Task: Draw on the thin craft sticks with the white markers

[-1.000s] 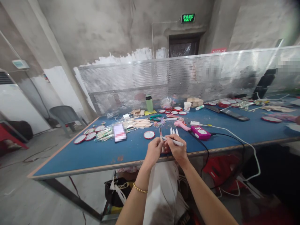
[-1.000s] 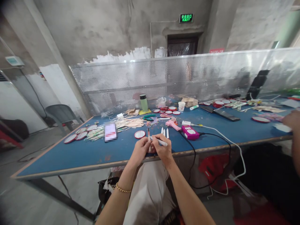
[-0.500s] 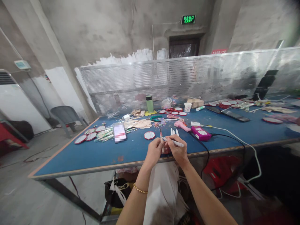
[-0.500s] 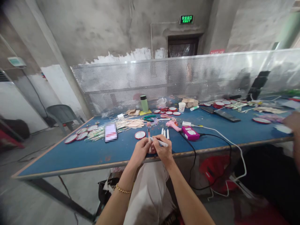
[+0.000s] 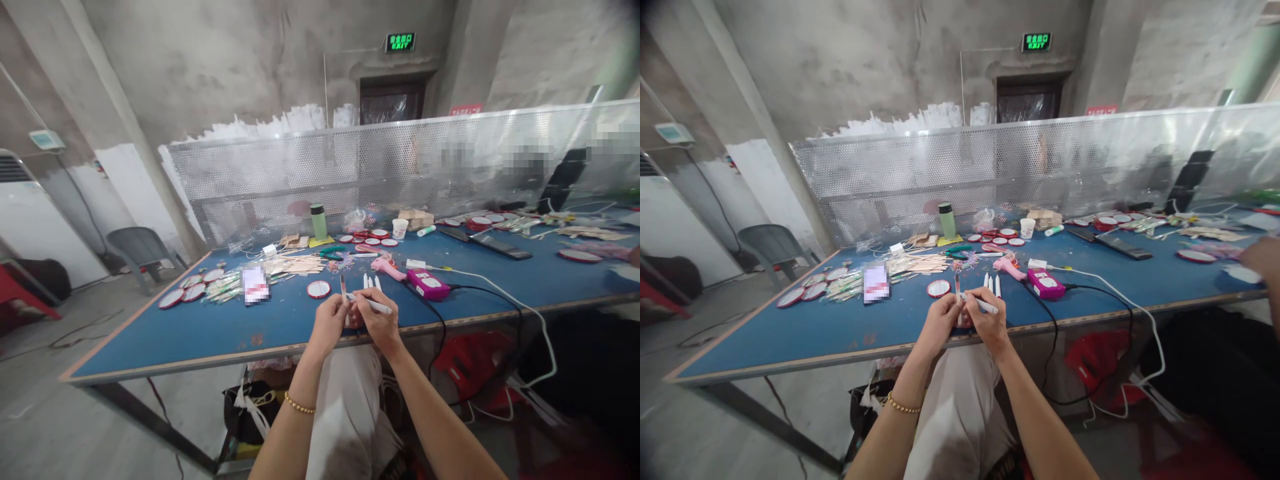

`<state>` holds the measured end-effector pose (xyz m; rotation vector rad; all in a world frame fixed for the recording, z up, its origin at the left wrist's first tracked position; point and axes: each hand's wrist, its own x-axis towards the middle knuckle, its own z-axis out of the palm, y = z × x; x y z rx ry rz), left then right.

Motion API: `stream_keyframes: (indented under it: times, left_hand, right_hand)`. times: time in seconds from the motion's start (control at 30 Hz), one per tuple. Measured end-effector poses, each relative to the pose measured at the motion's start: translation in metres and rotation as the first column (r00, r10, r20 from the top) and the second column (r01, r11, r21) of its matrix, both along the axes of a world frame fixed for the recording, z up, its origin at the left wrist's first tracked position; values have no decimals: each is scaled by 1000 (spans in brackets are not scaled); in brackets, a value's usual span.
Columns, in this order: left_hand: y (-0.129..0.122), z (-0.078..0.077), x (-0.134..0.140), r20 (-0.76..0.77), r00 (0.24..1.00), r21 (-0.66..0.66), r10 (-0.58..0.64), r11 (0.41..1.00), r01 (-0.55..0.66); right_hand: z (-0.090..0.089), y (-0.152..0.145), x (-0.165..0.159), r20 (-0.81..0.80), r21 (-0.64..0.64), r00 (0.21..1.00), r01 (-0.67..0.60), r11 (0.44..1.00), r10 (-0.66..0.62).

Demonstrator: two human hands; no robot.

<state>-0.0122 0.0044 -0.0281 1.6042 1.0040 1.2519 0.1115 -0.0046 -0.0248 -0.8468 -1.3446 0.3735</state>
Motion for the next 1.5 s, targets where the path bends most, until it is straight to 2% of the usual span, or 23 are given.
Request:
stream_keyframes:
  times: [0.5, 0.77, 0.97, 1.5]
  left_hand:
    - [-1, 2, 1, 17, 1000, -16, 4, 1000, -4]
    - [0, 0, 3, 136, 990, -103, -44, 993, 58]
    - [0, 1, 2, 64, 998, -62, -26, 998, 30]
    - [0, 1, 0, 0, 1000, -24, -8, 1000, 8]
  right_hand:
    - [1, 0, 0, -31, -10, 1000, 3, 1000, -4]
    - [1, 0, -1, -57, 5, 998, -4, 1000, 4]
    - [0, 1, -1, -51, 2, 999, -8, 1000, 8]
    - [-1, 1, -1, -52, 5, 998, -20, 1000, 20]
